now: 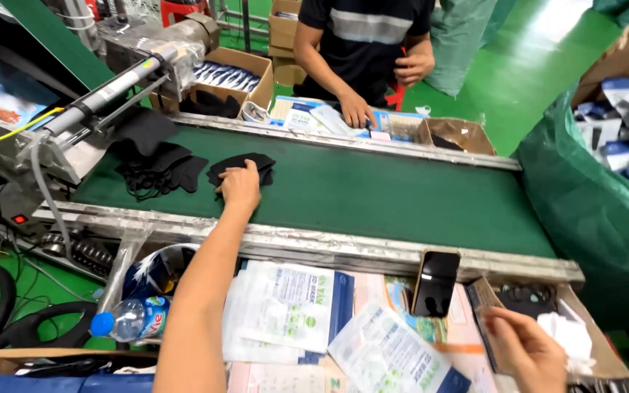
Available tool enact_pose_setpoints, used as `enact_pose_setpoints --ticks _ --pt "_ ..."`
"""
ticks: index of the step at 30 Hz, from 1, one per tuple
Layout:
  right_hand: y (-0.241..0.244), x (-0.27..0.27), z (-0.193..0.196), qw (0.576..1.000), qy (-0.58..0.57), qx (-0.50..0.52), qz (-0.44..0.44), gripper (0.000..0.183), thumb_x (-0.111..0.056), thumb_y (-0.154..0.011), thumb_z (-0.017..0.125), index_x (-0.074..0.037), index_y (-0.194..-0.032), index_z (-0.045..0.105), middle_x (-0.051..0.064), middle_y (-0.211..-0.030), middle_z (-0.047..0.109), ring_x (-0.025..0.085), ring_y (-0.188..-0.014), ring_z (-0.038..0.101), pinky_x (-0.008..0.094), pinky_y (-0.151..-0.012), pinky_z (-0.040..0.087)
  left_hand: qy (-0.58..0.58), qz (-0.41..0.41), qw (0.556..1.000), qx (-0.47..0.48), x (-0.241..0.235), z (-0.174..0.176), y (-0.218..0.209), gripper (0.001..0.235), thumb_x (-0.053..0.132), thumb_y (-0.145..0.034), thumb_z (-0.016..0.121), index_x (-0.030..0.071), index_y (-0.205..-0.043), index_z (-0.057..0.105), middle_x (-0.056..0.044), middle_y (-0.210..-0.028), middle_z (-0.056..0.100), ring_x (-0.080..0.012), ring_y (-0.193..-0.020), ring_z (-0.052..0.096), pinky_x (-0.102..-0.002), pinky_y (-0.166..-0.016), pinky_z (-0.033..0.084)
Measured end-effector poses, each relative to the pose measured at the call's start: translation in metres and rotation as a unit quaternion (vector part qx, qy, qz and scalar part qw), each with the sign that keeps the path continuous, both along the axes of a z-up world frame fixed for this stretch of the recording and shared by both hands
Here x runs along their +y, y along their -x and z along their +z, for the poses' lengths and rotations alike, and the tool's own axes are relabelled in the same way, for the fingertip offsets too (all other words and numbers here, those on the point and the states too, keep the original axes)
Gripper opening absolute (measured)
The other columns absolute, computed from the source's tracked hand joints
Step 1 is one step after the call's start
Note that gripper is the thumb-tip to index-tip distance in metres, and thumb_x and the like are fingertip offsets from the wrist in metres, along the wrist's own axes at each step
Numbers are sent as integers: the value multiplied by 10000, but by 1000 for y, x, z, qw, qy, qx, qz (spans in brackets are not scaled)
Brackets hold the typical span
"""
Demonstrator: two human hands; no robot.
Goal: The person is sorting and packing black face masks from a conveyor belt into plastic bags and then into boxes in a factory setting.
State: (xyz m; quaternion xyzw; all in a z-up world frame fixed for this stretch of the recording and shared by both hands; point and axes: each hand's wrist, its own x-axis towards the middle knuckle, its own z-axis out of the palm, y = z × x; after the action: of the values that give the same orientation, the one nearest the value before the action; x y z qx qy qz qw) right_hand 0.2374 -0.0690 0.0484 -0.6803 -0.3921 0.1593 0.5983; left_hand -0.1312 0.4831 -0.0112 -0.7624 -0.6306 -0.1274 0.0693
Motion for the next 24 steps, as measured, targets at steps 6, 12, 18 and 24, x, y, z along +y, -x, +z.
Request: enact_pose_setpoints --ticks 6,12,18,24 --pt "73 26 38 998 -26 19 55 311 4 -945 655 92 -1243 667 183 -1148 754 246 -1073 741 362 -947 571 17 -210 922 -326 -128 92 -25 293 192 -773 703 54 -1029 733 -219 -795 732 -378 -758 691 -472 -720 546" --pt "99 65 97 976 -66 -100 182 924 -195 -830 742 -27 -1571 217 149 -1569 350 252 -1406 431 396 -1103 399 356 -426 609 -567 -309 84 -77 561 235 -740 745 12 -1246 659 -43 -1016 714 -143 -915 649 -320 -835 557" --pt "82 3 86 966 130 96 200 535 -172 -910 730 68 -1376 625 152 -1205 715 204 -1099 637 367 -949 522 402 -464 549 -568 -383 83 -79 763 338 -969 710 44 -1574 350 -139 -1303 609 -200 -1204 596 -320 -1013 489" --pt "62 -52 56 1000 5 22 -8 432 -106 -927 711 28 -1319 589 83 -1131 695 146 -1000 615 312 -878 510 501 -242 480 -678 -411 16 -87 817 577 -938 516 109 -1581 331 -157 -1115 577 -270 -995 620 -509 -783 632"
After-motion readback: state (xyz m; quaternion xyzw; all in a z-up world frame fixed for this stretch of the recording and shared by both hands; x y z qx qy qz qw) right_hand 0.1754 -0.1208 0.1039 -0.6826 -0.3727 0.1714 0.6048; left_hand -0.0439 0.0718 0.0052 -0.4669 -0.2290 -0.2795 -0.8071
